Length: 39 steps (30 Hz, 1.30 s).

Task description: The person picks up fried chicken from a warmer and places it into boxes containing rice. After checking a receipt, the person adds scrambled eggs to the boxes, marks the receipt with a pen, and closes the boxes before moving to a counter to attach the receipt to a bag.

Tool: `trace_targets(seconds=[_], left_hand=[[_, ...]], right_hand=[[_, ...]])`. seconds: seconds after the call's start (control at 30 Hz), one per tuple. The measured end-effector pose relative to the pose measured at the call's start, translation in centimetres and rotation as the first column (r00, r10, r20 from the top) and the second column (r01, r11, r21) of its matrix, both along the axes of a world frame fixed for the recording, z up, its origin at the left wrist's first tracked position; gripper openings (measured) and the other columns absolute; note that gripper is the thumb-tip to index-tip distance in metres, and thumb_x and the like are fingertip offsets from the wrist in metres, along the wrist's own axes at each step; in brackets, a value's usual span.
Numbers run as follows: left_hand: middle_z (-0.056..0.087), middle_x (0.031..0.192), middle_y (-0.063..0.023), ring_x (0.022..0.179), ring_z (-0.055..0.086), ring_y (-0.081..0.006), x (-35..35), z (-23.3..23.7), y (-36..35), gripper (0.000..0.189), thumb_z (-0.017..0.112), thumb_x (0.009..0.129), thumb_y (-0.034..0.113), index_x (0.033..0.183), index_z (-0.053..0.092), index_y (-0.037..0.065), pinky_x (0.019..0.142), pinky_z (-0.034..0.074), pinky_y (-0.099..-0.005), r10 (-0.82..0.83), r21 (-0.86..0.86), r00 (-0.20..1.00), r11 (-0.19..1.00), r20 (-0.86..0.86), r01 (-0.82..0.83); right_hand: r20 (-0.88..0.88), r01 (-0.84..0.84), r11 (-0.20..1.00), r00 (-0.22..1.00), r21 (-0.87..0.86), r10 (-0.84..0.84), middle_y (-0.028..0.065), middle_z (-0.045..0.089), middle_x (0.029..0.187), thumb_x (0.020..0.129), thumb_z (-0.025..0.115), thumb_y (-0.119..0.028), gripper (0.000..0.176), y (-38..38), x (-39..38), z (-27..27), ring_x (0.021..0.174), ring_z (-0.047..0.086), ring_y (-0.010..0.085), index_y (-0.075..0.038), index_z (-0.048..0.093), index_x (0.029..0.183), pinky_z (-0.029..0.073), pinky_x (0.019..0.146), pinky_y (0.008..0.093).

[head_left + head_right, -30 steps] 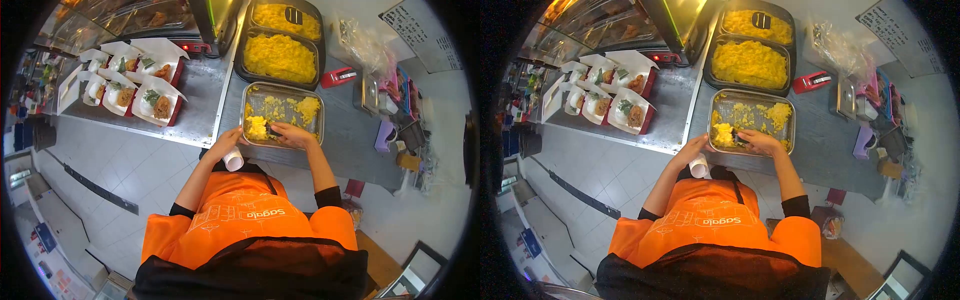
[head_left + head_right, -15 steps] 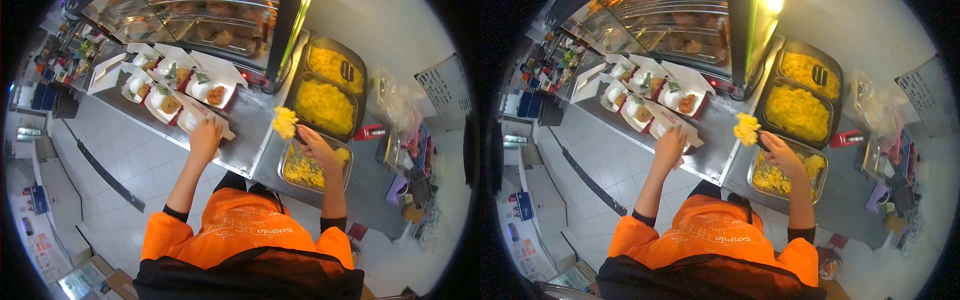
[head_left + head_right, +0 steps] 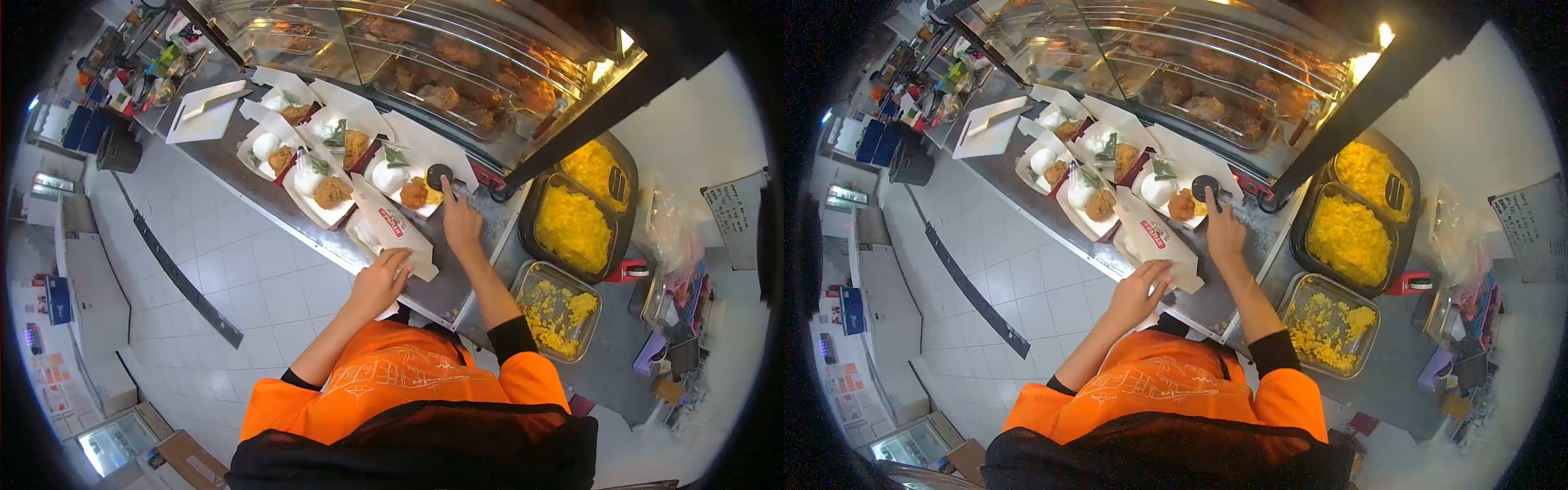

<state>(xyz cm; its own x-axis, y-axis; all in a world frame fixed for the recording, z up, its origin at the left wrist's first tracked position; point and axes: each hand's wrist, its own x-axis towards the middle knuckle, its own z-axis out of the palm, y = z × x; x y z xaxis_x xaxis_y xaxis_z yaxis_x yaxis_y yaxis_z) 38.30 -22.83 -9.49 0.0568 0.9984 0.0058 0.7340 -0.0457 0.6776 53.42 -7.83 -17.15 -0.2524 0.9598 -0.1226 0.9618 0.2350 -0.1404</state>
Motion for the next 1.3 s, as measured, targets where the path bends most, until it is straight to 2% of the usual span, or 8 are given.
trace_targets(seconds=[0.1, 0.17, 0.3, 0.6, 0.87, 0.93, 1.0, 1.3], left_hand=[[0.051, 0.106, -0.0115, 0.08, 0.061, -0.0322, 0.1, 0.9, 0.5, 0.026, 0.055, 0.088, 0.017, 0.112, 0.052, 0.007, 0.063, 0.052, -0.0402, 0.006, 0.037, 0.997, 0.999, 0.082, -0.009], [0.048, 0.105, -0.0133, 0.081, 0.059, -0.0325, 0.5, 1.9, 0.7, 0.027, 0.055, 0.088, 0.013, 0.113, 0.05, 0.006, 0.063, 0.052, -0.0397, 0.008, 0.044, 0.991, 0.999, 0.136, -0.014], [0.043, 0.1, -0.0122, 0.075, 0.051, -0.0219, 1.8, 4.0, 1.8, 0.027, 0.055, 0.087, 0.005, 0.113, 0.047, 0.005, 0.062, 0.046, -0.0297, -0.117, 0.072, 0.938, 0.992, 0.325, 0.099], [0.033, 0.106, -0.0063, 0.077, 0.045, -0.0047, 14.0, 10.1, 5.1, 0.032, 0.047, 0.09, -0.006, 0.119, 0.037, 0.002, 0.059, 0.038, -0.0168, -0.32, 0.159, 0.483, 0.926, 0.815, 0.343], [0.033, 0.116, -0.0093, 0.103, 0.056, -0.0184, 29.2, 14.0, 2.7, 0.041, 0.047, 0.089, -0.007, 0.124, 0.029, 0.002, 0.067, 0.05, -0.0211, -0.436, 0.289, 0.324, 0.864, 0.84, 0.413], [0.033, 0.118, -0.0102, 0.104, 0.056, -0.0204, 33.1, 14.9, 1.7, 0.04, 0.047, 0.089, -0.008, 0.123, 0.028, 0.001, 0.07, 0.053, -0.0237, -0.462, 0.33, 0.325, 0.861, 0.825, 0.387], [0.034, 0.119, -0.0108, 0.103, 0.058, -0.0206, 36.9, 15.6, 0.7, 0.041, 0.046, 0.088, -0.009, 0.123, 0.028, 0.001, 0.068, 0.055, -0.0243, -0.42, 0.292, 0.334, 0.881, 0.844, 0.371], [0.038, 0.118, -0.0119, 0.098, 0.059, -0.0194, 44.8, 16.3, -3.3, 0.046, 0.053, 0.086, -0.007, 0.124, 0.028, 0.002, 0.076, 0.053, -0.0288, -0.286, 0.219, 0.237, 0.937, 0.928, 0.271]], right_hand=[[-0.358, 0.101, 0.956, 0.934, 0.277, 0.005, 0.0098, 0.057, 0.075, 0.094, 0.044, -0.022, 0.043, -0.9, 2.2, -0.4, 0.061, 0.062, 0.0227, -0.022, 0.036, 0.137, 0.049, 0.054, 0.038], [-0.879, 0.184, 0.983, 0.469, -0.003, -0.091, 0.0037, 0.049, 0.069, 0.096, 0.045, -0.029, 0.043, -1.6, 5.0, -0.5, 0.051, 0.049, 0.0115, -0.022, 0.036, 0.137, 0.041, 0.047, 0.0291], [-0.73, 0.214, 0.7, -0.123, -0.681, -0.673, -0.0018, 0.04, 0.068, 0.096, 0.046, -0.034, 0.046, -8.4, 12.1, 8.1, 0.055, 0.032, 0.0034, -0.016, 0.035, 0.137, 0.024, 0.044, 0.02], [-0.514, 0.633, 0.774, 0.667, 0.006, -0.54, 0.0161, 0.054, 0.11, 0.093, 0.048, -0.04, 0.05, -20.4, 23.3, 7.0, 0.108, 0.051, 0.0326, -0.007, 0.043, 0.13, 0.032, 0.1, 0.0401], [-0.999, 0.457, 0.89, 0.031, 0.001, -0.015, 0.0113, 0.057, 0.11, 0.084, 0.066, -0.019, 0.039, -22.0, 26.6, 20.3, 0.111, 0.052, 0.0267, -0.003, 0.052, 0.117, 0.037, 0.097, 0.0399], [-0.863, 0.412, 0.879, 0.505, 0.24, -0.001, 0.0124, 0.057, 0.113, 0.079, 0.066, 0.0, 0.049, -22.9, 31.5, 20.6, 0.104, 0.058, 0.0236, -0.001, 0.044, 0.123, 0.044, 0.091, 0.0356], [-0.976, 0.328, 0.945, -0.207, -0.003, 0.069, 0.0143, 0.054, 0.118, 0.08, 0.059, 0.01, 0.047, -23.3, 34.0, 21.3, 0.101, 0.06, 0.0206, 0.0, 0.045, 0.124, 0.049, 0.086, 0.0302], [-0.997, 0.223, 0.973, -0.032, 0.065, 0.074, 0.0169, 0.037, 0.136, 0.085, 0.053, 0.009, 0.054, -26.1, 44.2, 23.6, 0.114, 0.05, 0.0212, 0.001, 0.036, 0.135, 0.052, 0.082, 0.0255]])
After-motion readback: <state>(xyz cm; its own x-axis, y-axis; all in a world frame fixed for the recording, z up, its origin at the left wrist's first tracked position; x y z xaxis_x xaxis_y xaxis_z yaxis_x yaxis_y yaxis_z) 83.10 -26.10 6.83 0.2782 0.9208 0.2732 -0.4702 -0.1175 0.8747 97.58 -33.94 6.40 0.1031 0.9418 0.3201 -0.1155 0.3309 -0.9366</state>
